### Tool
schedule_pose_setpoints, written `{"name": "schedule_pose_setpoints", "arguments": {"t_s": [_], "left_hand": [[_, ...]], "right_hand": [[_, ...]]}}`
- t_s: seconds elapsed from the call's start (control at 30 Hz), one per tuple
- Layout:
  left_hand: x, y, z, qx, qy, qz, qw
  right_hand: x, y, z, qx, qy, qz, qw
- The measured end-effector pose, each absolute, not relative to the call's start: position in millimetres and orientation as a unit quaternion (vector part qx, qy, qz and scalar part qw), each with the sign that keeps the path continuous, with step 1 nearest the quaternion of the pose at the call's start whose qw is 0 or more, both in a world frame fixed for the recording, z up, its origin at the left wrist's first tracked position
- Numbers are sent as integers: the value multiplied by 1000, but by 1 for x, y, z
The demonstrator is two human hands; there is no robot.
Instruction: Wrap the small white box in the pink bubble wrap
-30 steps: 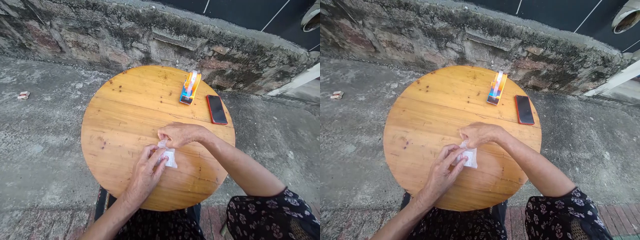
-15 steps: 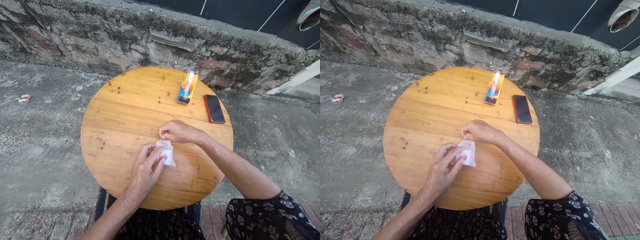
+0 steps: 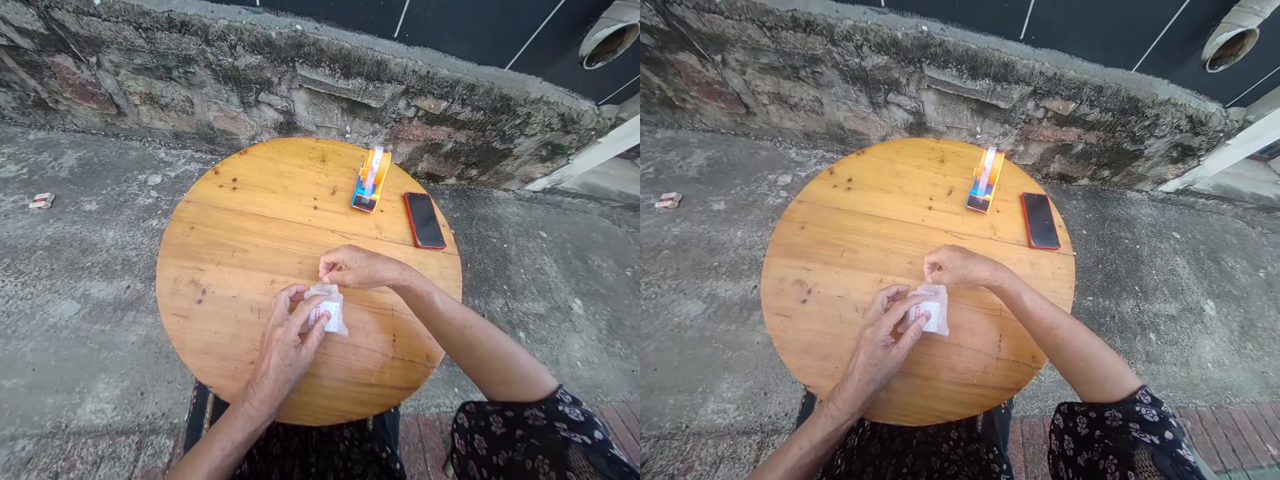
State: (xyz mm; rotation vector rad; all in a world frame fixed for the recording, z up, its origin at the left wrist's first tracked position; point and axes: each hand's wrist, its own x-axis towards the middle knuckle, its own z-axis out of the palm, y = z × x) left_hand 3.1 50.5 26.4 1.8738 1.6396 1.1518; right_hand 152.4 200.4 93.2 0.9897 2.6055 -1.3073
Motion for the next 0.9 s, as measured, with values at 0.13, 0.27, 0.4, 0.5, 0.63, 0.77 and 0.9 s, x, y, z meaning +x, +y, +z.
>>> {"name": "schedule_pose_setpoints", "arguments": {"t_s": [0.13,0.27,0.4,0.5,0.63,0.77,0.9], "left_hand": [[3,51,25,665,588,405,218],[3,52,27,665,586,408,219],[3,52,28,667,586,410,210],[3,52,27,668,587,405,211],[3,51,27,665,588,405,217],[4,51,27,664,582,409,230],[4,50,28,665,583,407,230]], "right_hand": [[159,204,85,301,819,-489,5],[163,204,81,320,814,-485,-15],[167,202,81,330,827,-454,43],[169,198,80,348,842,-409,51],[171,188,80,389,848,-357,41],[175,174,80,439,841,-315,38],[175,164,78,449,832,-325,14]]}}
